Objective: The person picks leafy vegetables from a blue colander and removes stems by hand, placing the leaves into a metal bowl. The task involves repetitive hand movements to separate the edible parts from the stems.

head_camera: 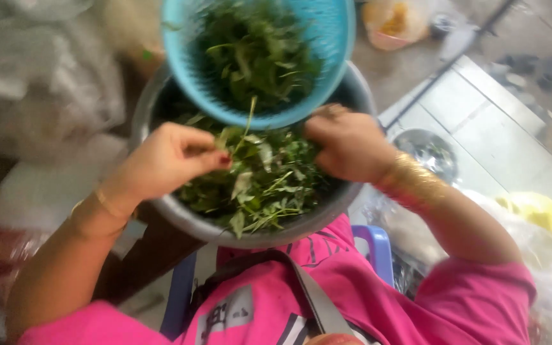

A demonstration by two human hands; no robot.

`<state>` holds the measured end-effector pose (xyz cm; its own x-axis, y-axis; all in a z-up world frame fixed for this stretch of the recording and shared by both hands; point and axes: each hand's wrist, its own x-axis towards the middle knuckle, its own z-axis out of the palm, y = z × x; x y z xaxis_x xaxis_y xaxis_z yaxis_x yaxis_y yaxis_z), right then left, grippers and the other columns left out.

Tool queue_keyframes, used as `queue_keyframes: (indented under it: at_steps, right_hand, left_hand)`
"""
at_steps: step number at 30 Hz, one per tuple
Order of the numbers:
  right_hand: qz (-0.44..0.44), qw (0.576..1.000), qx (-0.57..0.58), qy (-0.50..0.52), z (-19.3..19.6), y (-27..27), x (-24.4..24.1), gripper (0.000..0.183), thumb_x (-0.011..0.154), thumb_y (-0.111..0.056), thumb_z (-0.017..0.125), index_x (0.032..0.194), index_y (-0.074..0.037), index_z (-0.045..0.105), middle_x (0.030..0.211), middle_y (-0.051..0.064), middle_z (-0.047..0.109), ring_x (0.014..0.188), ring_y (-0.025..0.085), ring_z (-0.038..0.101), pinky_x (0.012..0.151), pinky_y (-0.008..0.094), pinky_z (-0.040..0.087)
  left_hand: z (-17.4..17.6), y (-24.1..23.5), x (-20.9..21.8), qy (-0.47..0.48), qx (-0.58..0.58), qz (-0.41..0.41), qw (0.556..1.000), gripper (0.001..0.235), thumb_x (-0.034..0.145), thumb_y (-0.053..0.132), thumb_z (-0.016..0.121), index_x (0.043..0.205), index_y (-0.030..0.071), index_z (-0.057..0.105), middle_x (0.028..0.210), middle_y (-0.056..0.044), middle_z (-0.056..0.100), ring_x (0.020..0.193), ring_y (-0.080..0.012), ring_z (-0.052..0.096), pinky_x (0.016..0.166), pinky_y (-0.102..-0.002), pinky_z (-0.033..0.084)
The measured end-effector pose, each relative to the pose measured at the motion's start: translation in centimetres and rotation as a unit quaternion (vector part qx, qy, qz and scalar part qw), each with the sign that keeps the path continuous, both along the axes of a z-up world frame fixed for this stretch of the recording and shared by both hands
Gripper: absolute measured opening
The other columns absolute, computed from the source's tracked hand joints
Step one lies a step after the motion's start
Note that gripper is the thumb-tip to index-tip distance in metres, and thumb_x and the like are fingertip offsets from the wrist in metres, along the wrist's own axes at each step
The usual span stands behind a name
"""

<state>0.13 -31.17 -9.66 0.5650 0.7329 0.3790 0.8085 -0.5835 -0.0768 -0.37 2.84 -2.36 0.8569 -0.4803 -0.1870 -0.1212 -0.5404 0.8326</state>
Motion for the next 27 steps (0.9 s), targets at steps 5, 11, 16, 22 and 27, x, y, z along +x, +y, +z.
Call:
queue_keyframes:
  at_steps: [5,11,16,22,27]
  right_hand:
    - [-0.035,0.899,0.336,0.280,1.9,1.9,-1.1,0.023,0.109,-0.016,0.047,0.098,-0.009,0.066,0.077,0.004,0.063,0.071,0.018,0.060,0.072,0.031,0.052]
    - [0.023,0.826,0.457,0.330,1.5,6.3,-2.3,0.019,0.108,-0.007,0.054,0.119,0.005,0.061,0.070,0.007,0.059,0.058,0.017,0.059,0.057,0.029,0.051]
    - [0.000,0.866,0.414,0.280,4.8,6.5,-3.0,0.010,0.107,0.001,0.059,0.111,0.006,0.066,0.082,0.013,0.063,0.075,0.017,0.060,0.072,0.032,0.051]
    - [-0.039,0.929,0.277,0.245,6.3,5.8,-3.8,0.010,0.106,0.003,0.060,0.114,0.001,0.066,0.096,0.007,0.066,0.083,0.015,0.058,0.078,0.029,0.048]
    - [0.016,0.945,0.220,0.242,6.6,5.7,-3.8,0.003,0.104,0.002,0.061,0.103,0.005,0.061,0.079,0.008,0.052,0.069,0.019,0.046,0.065,0.032,0.039]
  left_hand:
    - [0.5,-1.6,-0.5,-0.100,-0.134,-0.009,0.986,0.020,0.093,0.029,0.077,0.079,0.015,0.076,0.061,0.009,0.057,0.065,-0.0039,0.047,0.061,-0.021,0.043]
    - [-4.0,-4.6,0.8,-0.102,-0.216,-0.049,0.970,0.031,0.095,0.038,0.075,0.074,0.015,0.073,0.056,0.008,0.054,0.055,-0.0027,0.042,0.053,-0.021,0.035]
    - [-2.4,-5.6,-0.2,-0.113,-0.237,-0.061,0.963,0.024,0.097,0.028,0.075,0.080,0.012,0.073,0.055,0.007,0.052,0.050,-0.0026,0.038,0.052,-0.019,0.032]
    - [0.5,-4.6,-0.8,-0.143,-0.263,-0.089,0.950,0.044,0.097,0.016,0.081,0.133,0.008,0.057,0.093,0.001,0.048,0.082,-0.0087,0.046,0.071,-0.021,0.042]
    - [1.1,-5.3,-1.4,-0.232,-0.281,-0.089,0.927,0.006,0.102,0.002,0.072,0.108,-0.001,0.073,0.093,-0.007,0.072,0.060,-0.0061,0.039,0.051,-0.021,0.029]
